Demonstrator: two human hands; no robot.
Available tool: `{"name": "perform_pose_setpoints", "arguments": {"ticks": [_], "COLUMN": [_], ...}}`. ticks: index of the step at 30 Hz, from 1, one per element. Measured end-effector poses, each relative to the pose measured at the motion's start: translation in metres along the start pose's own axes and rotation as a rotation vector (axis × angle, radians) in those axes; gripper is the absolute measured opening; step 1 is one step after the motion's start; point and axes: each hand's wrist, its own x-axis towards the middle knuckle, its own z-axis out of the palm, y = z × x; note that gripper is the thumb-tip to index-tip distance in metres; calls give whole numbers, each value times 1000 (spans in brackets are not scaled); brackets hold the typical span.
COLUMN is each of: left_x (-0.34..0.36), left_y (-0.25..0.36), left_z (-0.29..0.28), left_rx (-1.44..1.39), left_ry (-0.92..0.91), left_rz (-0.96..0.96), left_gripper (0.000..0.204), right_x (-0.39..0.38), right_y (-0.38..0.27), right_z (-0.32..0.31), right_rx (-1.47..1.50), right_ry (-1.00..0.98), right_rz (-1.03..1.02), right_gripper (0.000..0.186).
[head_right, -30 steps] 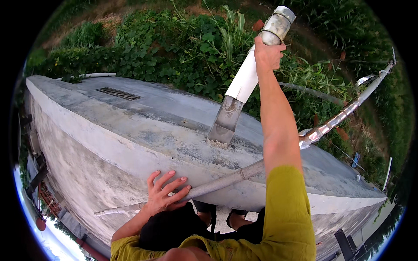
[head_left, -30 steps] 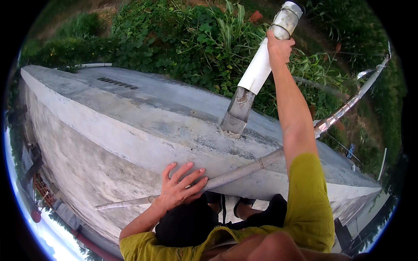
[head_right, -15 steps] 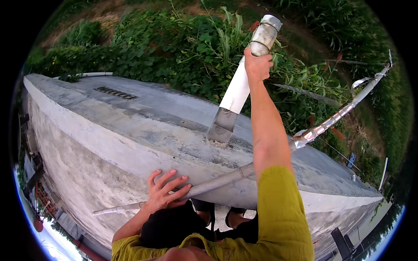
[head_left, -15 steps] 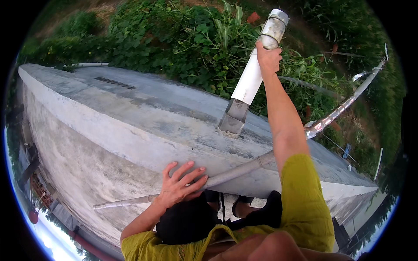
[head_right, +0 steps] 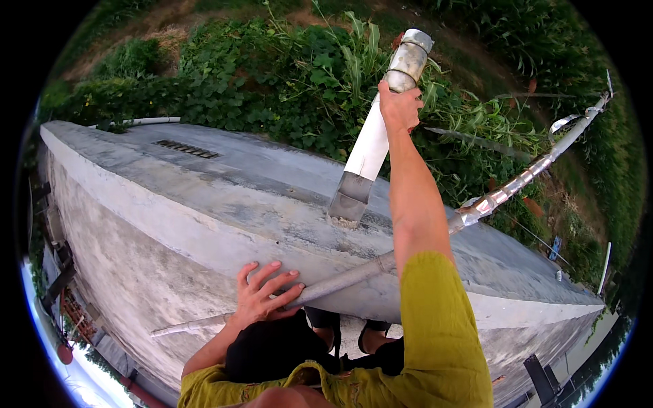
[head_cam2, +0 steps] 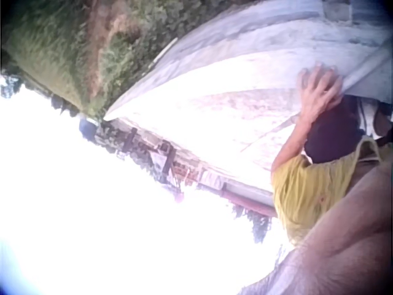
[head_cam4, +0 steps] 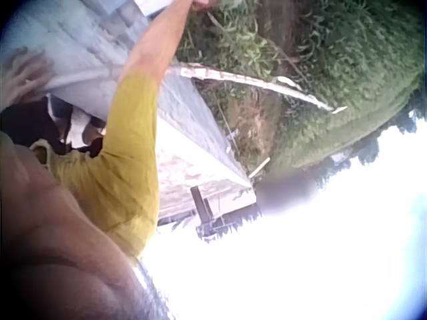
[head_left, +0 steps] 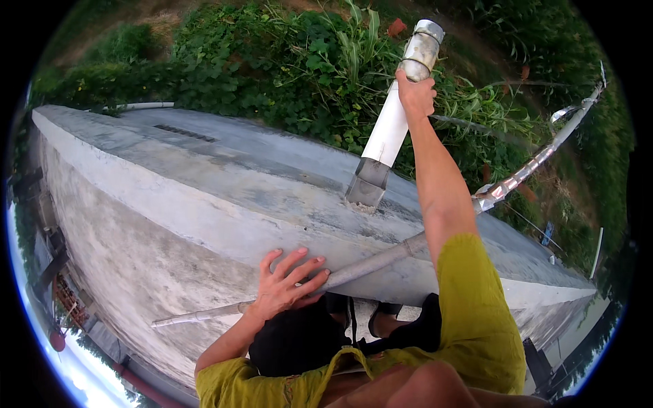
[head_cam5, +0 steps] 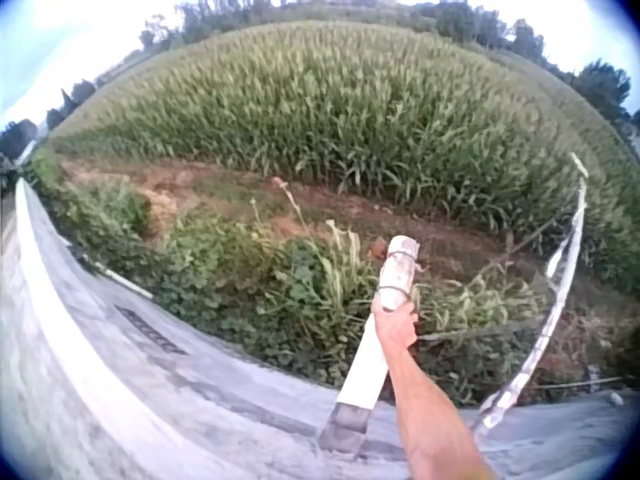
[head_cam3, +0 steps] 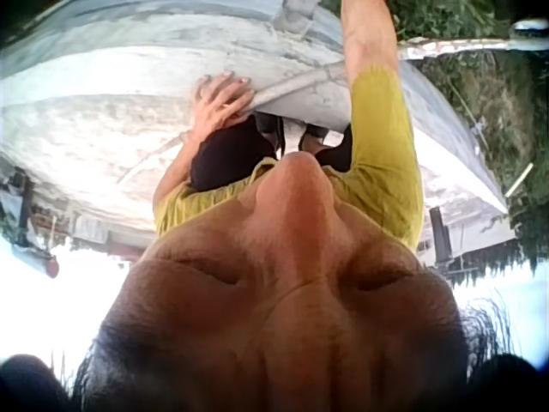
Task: The person repairs a rooftop antenna structure by applying tape and securing wires to a metal pole.
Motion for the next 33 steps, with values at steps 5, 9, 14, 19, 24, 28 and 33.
{"name": "perform_pose_setpoints", "arguments": {"ticks": [5, 9, 14, 19, 24, 28, 33], "left_x": [1, -1, -3, -1, -2, -2, -4], "left_y": [0, -2, 0, 0, 3, 4, 7], "left_z": [-1, -2, -3, -1, 0, 1, 2], "left_rx": [-24, -13, -30, -26, -21, -57, -49], "left_ry": [-11, -34, -32, -22, -8, -7, 32], "left_rz": [-6, -14, -24, 3, -6, -11, -10], "left_gripper": [57, 54, 57, 57, 58, 60, 59], "right_x": [4, -3, -3, 31, 31, 36, 24], "right_y": [6, 3, 5, 25, 20, 20, 1], "right_z": [2, 4, 10, 26, 16, -11, -52], "right_rx": [-20, -10, 62, 221, 227, 181, 246], "right_ry": [-34, -50, -74, -152, -209, -221, -155], "right_rz": [4, 41, 65, 65, 91, -16, -130], "right_gripper": [101, 102, 102, 106, 93, 89, 80]}}
